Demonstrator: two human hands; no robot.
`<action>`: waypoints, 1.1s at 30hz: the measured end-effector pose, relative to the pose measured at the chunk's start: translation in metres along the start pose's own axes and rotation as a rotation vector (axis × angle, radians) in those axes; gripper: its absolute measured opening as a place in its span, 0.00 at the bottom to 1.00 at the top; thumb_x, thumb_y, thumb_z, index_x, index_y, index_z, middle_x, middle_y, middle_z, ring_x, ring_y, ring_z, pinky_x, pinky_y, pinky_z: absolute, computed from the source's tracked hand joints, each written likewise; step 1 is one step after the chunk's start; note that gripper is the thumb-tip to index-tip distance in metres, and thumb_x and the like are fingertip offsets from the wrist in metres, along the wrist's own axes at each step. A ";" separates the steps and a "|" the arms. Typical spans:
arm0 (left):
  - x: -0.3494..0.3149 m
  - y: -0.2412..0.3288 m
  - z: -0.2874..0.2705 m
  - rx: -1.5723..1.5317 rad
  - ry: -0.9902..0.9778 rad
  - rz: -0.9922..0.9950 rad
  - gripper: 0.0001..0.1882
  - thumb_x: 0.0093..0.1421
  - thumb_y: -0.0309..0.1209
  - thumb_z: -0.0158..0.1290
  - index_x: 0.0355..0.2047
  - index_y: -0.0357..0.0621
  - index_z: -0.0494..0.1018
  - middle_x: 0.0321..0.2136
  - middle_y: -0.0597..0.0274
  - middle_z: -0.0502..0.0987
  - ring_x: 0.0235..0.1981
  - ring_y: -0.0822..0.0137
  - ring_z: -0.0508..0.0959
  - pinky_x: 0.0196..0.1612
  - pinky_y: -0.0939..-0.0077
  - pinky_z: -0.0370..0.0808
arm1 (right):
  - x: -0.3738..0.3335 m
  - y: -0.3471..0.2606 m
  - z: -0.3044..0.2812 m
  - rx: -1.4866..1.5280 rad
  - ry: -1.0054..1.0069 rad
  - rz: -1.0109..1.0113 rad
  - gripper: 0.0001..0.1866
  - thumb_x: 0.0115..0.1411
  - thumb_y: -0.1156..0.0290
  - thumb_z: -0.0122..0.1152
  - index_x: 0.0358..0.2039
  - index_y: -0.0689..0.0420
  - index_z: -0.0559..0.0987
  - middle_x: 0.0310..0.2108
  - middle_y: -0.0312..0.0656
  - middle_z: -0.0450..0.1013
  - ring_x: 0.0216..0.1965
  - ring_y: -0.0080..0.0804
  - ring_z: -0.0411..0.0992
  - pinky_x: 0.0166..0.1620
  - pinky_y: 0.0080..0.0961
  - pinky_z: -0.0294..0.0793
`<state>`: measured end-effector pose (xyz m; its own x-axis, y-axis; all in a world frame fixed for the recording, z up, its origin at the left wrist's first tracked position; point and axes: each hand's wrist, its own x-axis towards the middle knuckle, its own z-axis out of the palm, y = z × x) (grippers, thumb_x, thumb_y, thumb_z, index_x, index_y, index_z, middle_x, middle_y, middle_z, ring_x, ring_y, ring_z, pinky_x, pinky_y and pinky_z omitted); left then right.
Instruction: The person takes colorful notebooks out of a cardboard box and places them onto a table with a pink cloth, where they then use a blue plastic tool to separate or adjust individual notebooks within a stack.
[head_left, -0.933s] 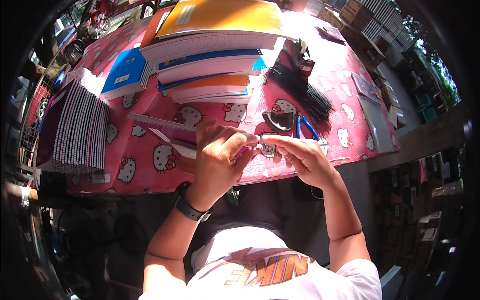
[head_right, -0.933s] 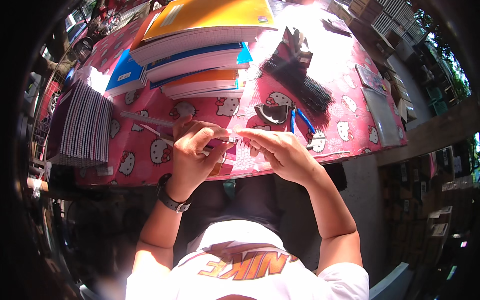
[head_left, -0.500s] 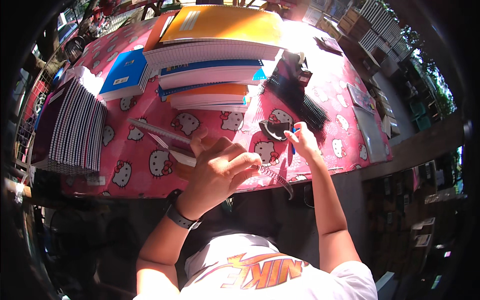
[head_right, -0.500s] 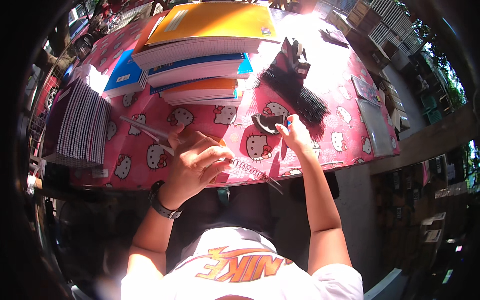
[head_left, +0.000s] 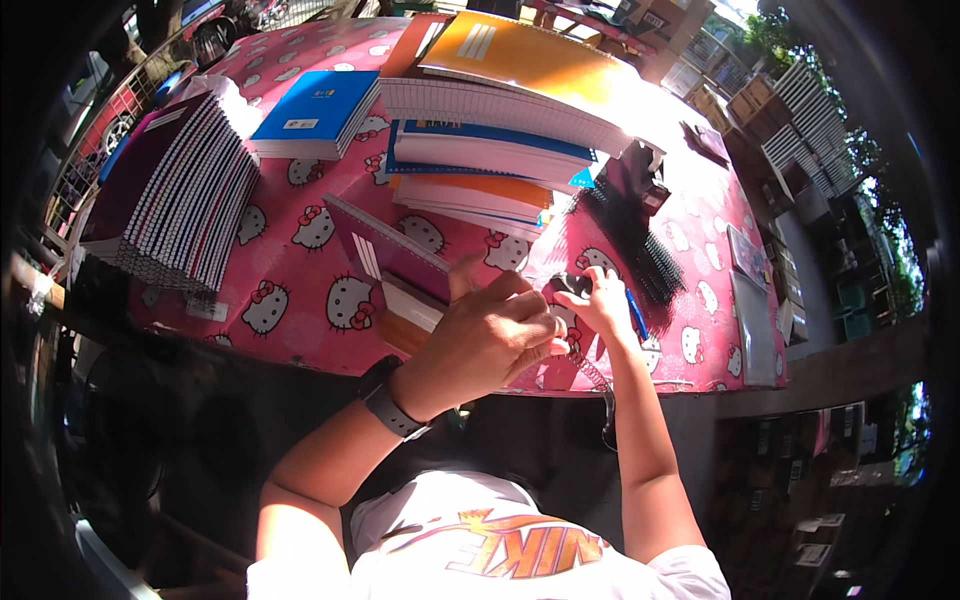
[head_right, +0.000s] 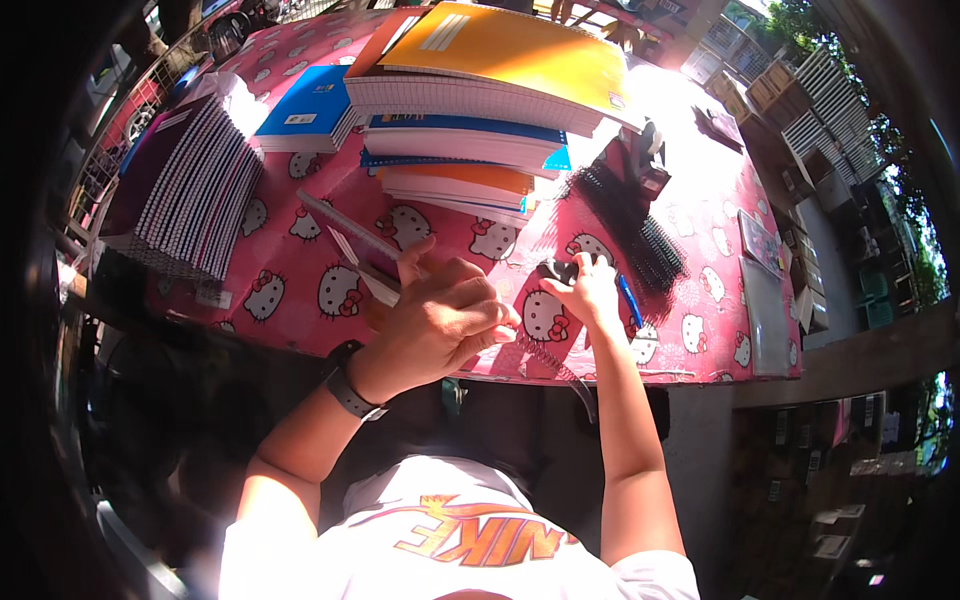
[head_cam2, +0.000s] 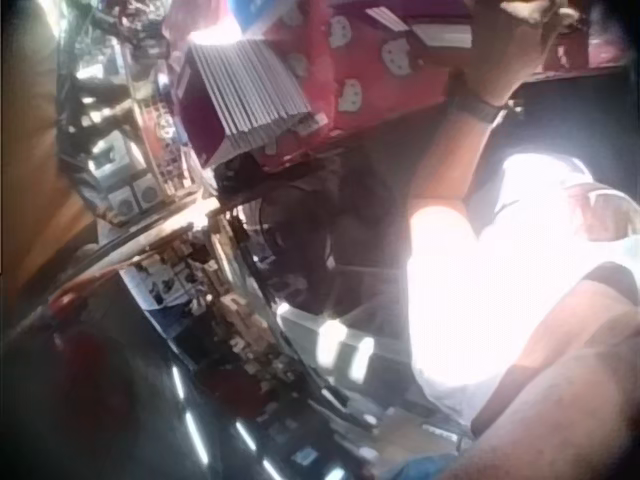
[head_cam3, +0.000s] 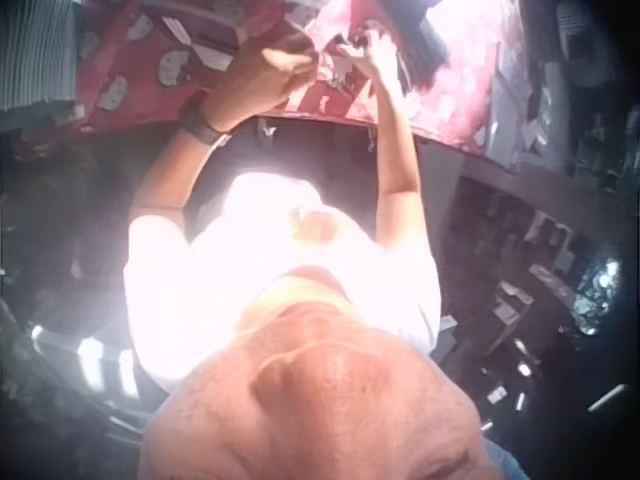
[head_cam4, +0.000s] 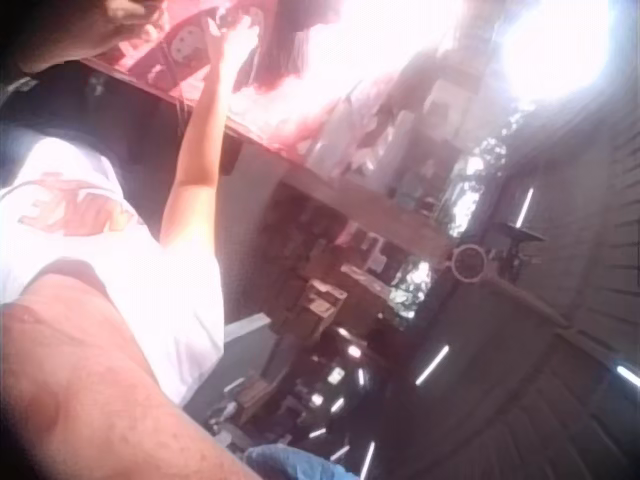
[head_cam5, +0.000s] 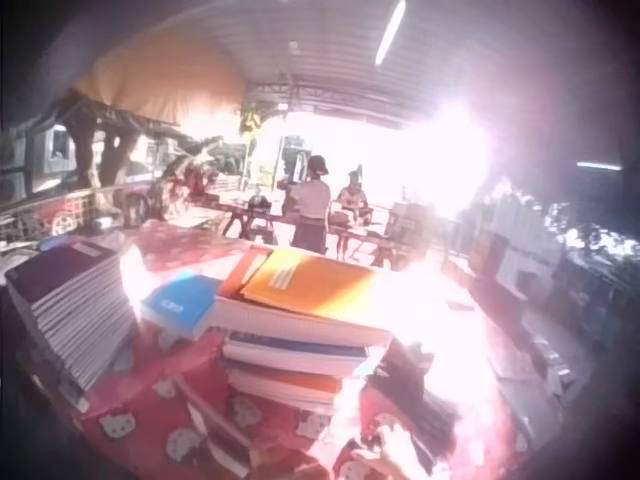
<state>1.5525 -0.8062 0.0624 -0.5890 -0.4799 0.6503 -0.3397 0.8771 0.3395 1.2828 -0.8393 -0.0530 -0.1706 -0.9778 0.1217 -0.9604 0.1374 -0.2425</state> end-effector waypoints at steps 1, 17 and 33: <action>0.002 0.000 0.002 -0.032 0.068 0.006 0.07 0.48 0.38 0.58 0.27 0.56 0.74 0.25 0.76 0.72 0.35 0.74 0.72 0.55 0.58 0.48 | 0.000 0.000 -0.004 0.080 -0.002 -0.001 0.36 0.36 0.45 0.69 0.41 0.57 0.71 0.37 0.54 0.65 0.43 0.49 0.64 0.44 0.39 0.67; -0.002 -0.020 -0.010 0.016 0.140 -0.044 0.15 0.36 0.42 0.63 0.20 0.51 0.71 0.19 0.73 0.69 0.33 0.71 0.71 0.54 0.51 0.49 | -0.051 -0.062 -0.093 1.139 -0.450 -0.125 0.37 0.47 0.39 0.56 0.38 0.67 0.74 0.38 0.48 0.73 0.46 0.34 0.67 0.52 0.31 0.61; -0.003 -0.031 -0.014 0.118 0.242 -0.132 0.19 0.33 0.46 0.64 0.20 0.51 0.72 0.21 0.69 0.70 0.32 0.69 0.71 0.56 0.47 0.43 | -0.028 -0.073 -0.106 1.529 -0.390 -0.291 0.36 0.47 0.41 0.57 0.42 0.65 0.73 0.41 0.47 0.71 0.42 0.32 0.70 0.43 0.22 0.68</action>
<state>1.5748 -0.8319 0.0593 -0.3468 -0.5584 0.7536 -0.4930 0.7921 0.3599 1.3343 -0.8049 0.0628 0.2637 -0.9529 0.1500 0.2038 -0.0969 -0.9742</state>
